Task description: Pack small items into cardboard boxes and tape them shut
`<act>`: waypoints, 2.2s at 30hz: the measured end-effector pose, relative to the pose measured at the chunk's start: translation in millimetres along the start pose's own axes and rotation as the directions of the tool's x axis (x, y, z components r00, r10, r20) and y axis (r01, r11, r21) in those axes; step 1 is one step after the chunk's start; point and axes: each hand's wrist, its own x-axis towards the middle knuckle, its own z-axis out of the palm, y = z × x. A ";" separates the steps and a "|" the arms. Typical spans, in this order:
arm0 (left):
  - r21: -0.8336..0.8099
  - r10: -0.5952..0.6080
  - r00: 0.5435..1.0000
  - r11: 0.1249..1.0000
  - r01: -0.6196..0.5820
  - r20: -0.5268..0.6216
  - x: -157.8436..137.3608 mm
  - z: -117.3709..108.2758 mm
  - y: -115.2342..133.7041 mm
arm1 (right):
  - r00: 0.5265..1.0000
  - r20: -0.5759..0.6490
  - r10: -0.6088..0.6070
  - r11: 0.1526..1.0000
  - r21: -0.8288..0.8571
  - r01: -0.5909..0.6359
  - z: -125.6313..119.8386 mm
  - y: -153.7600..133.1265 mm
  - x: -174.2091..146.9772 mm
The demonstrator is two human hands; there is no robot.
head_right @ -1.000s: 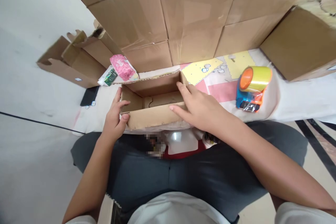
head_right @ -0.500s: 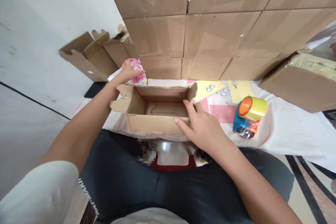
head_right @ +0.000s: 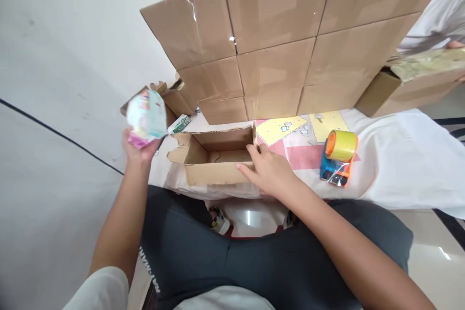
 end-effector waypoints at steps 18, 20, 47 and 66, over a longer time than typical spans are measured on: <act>0.120 0.019 0.605 0.975 -0.188 0.796 -135.7 101.5 39.0 | 0.989 -0.128 -0.071 -0.125 0.985 0.118 3.5 -24.9 -26.0; 0.176 0.003 0.589 0.953 -0.246 0.808 -135.2 102.1 50.0 | 0.986 -0.137 -0.090 -0.129 0.984 0.125 4.9 -25.2 -28.7; 0.637 -0.064 0.821 0.666 -0.388 0.568 -97.0 73.5 15.7 | 0.946 0.282 0.157 -0.371 0.905 -0.208 4.6 -53.1 -46.0; 0.626 0.124 0.744 0.462 -0.629 0.656 -90.1 46.1 25.2 | 0.986 -0.167 -0.026 0.983 0.176 0.056 4.1 -1.4 -10.8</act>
